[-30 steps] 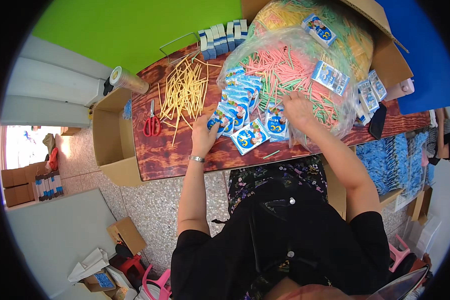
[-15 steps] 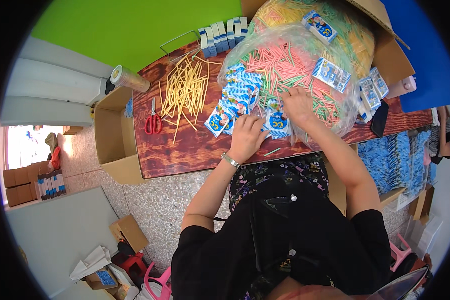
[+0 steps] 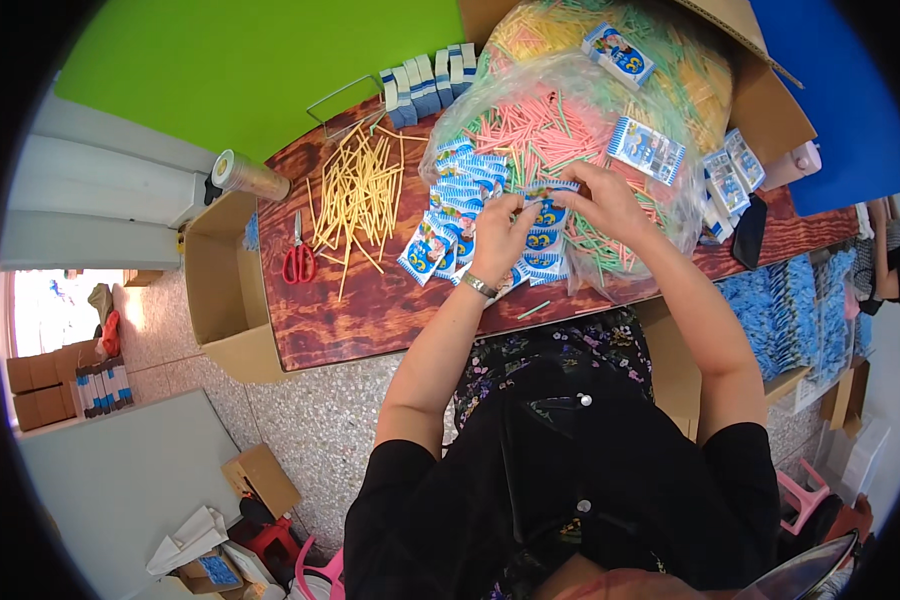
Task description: Sorting and packaging colorful items into small plastic packets from a large bulk bag at a workstation.
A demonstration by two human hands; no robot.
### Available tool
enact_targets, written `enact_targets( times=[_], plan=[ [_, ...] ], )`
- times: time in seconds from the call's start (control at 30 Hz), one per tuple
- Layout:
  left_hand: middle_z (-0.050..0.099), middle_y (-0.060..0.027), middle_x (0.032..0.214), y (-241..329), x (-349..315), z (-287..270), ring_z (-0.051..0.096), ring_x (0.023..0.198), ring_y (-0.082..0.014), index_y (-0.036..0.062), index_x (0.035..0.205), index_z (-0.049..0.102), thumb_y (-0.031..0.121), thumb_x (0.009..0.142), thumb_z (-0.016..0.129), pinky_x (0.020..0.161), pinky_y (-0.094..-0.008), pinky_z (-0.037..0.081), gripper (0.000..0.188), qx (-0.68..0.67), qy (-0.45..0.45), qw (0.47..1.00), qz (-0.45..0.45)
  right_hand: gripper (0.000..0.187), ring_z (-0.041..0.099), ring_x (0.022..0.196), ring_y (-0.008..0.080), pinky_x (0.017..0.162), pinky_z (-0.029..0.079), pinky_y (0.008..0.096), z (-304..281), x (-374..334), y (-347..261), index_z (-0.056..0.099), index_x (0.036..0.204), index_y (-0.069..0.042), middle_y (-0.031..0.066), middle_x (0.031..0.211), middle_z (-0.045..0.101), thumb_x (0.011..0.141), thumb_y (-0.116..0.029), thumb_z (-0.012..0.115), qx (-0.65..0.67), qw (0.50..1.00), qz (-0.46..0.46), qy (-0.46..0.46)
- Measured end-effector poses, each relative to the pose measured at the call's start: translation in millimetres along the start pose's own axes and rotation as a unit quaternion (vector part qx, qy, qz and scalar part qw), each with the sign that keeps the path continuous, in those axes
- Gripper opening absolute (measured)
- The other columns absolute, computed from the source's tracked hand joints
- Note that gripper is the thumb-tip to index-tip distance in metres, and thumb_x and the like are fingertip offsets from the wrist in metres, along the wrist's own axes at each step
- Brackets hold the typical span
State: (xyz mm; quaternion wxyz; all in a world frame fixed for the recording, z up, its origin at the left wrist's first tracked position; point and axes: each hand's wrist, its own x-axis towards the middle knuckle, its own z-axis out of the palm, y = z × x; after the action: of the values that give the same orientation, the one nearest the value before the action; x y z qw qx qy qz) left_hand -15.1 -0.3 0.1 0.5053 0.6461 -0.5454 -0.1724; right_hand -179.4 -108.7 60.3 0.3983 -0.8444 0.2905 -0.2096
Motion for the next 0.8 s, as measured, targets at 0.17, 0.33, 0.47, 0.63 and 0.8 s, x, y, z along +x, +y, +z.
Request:
enact_targets(
  times=[0.17, 0.33, 0.47, 0.63, 0.8],
  plan=[
    [0.058, -0.0075, 0.06, 12.6, 10.1, 1.0, 0.049, 0.051, -0.012, -0.0017, 0.076, 0.063, 0.021, 0.082, 0.074, 0.048, -0.0299, 0.038, 0.026, -0.085, -0.096, 0.986, -0.107, 0.019, 0.062, 0.069, 0.0242, 0.063, 0.047, 0.0356, -20.7, -2.7, -11.4, 0.063, 0.1, -0.001, 0.0132, 0.077, 0.064, 0.086, -0.014, 0.065, -0.013, 1.0, 0.0, -0.011],
    [0.051, -0.006, 0.051, 6.7, 6.6, -0.7, 0.042, 0.046, -0.0099, -0.0015, 0.068, 0.059, 0.021, 0.08, 0.075, 0.044, -0.0298, 0.036, 0.031, -0.043, -0.061, 0.994, -0.08, 0.02, 0.061, 0.072, 0.0135, 0.066, 0.048, 0.0271, -37.5, -17.9, 4.9, 0.065, 0.109, -0.003, 0.0071, 0.084, 0.064, 0.09, -0.01, 0.062, 0.084, 0.994, -0.01, 0.068],
    [0.054, -0.0026, 0.055, -5.5, -6.2, 1.9, 0.047, 0.05, -0.0061, -0.0012, 0.067, 0.059, 0.022, 0.082, 0.075, 0.045, -0.0285, 0.037, 0.032, -0.127, -0.109, 0.976, -0.139, 0.025, 0.068, 0.084, 0.0205, 0.075, 0.053, 0.0313, -52.1, -42.9, 22.9, 0.063, 0.114, -0.005, 0.0127, 0.094, 0.069, 0.09, -0.015, 0.063, -0.086, 0.995, 0.042, -0.04],
    [0.054, 0.0024, 0.058, 34.8, -5.1, 5.3, 0.043, 0.053, -0.0032, -0.0006, 0.082, 0.069, 0.021, 0.085, 0.072, 0.048, -0.0248, 0.036, 0.022, -0.19, -0.182, 0.957, -0.12, 0.028, 0.06, 0.066, 0.0302, 0.059, 0.044, 0.0382, -21.5, -35.2, -9.9, 0.058, 0.084, -0.001, 0.0153, 0.074, 0.059, 0.085, -0.027, 0.068, -0.115, 0.99, -0.077, 0.008],
    [0.057, 0.0031, 0.062, 26.9, -1.7, 5.5, 0.044, 0.056, -0.002, 0.0019, 0.08, 0.067, 0.018, 0.083, 0.074, 0.048, -0.0228, 0.034, 0.017, -0.153, -0.176, 0.966, -0.107, 0.019, 0.061, 0.067, 0.0235, 0.059, 0.044, 0.0354, -29.4, -25.1, -18.1, 0.062, 0.086, -0.002, 0.0126, 0.073, 0.062, 0.087, -0.021, 0.066, -0.074, 0.996, -0.018, -0.054]
  ],
)
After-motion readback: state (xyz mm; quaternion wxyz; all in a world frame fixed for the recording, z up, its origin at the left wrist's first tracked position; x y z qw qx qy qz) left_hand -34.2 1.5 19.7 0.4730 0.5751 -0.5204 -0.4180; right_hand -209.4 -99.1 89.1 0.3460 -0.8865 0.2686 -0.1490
